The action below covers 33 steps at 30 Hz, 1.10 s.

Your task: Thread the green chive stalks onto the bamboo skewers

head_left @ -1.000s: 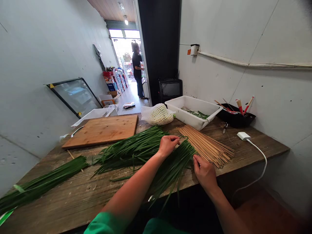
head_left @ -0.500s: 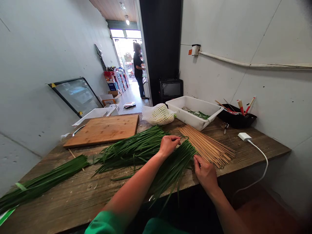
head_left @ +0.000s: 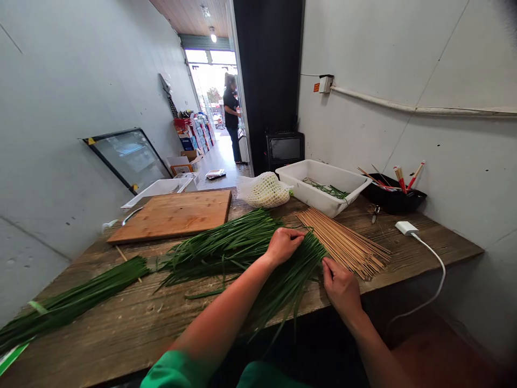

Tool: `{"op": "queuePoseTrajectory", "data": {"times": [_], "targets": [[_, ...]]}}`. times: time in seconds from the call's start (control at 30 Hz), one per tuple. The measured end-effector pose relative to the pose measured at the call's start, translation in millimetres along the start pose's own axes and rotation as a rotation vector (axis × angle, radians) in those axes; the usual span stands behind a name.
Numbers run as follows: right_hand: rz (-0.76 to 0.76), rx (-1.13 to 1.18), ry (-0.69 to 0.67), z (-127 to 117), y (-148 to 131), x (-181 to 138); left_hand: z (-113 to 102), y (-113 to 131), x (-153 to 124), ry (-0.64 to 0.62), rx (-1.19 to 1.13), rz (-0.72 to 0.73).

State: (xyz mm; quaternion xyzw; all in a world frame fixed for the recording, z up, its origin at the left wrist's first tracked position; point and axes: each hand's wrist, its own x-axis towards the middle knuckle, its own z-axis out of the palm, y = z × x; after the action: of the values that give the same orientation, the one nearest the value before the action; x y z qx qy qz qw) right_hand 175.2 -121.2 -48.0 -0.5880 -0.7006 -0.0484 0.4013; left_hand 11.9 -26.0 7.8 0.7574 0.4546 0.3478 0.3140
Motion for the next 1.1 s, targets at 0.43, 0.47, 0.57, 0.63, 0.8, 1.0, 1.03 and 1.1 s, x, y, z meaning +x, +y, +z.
{"op": "queuePoseTrajectory", "data": {"times": [0.43,0.47,0.57,0.63,0.8,1.0,1.03,1.1], "targets": [[-0.003,-0.03,0.011,3.5,5.0,-2.0,-55.0,-12.5,2.5,-0.197,0.68,-0.128],[-0.007,-0.028,0.017,3.5,4.9,-1.9,-54.8,-12.3,1.8,-0.213,0.689,-0.126],[-0.016,-0.042,0.027,3.2,4.6,-1.7,-55.6,-9.7,0.3,-0.243,0.734,-0.15],[-0.019,-0.052,0.022,3.2,4.7,-1.8,-56.4,-7.7,-0.6,-0.265,0.768,-0.177],[-0.033,-0.051,0.038,3.4,5.4,-1.6,-56.2,-6.6,-1.3,-0.256,0.758,-0.189],[-0.032,-0.052,0.03,3.6,5.5,-1.8,-54.5,-8.3,1.1,-0.144,0.656,-0.193],[-0.031,-0.05,0.03,3.8,5.7,-1.9,-54.0,-8.1,1.6,-0.133,0.654,-0.195],[-0.026,-0.049,0.031,4.2,6.2,-2.1,-52.8,-7.7,2.7,-0.102,0.681,-0.179]]}}
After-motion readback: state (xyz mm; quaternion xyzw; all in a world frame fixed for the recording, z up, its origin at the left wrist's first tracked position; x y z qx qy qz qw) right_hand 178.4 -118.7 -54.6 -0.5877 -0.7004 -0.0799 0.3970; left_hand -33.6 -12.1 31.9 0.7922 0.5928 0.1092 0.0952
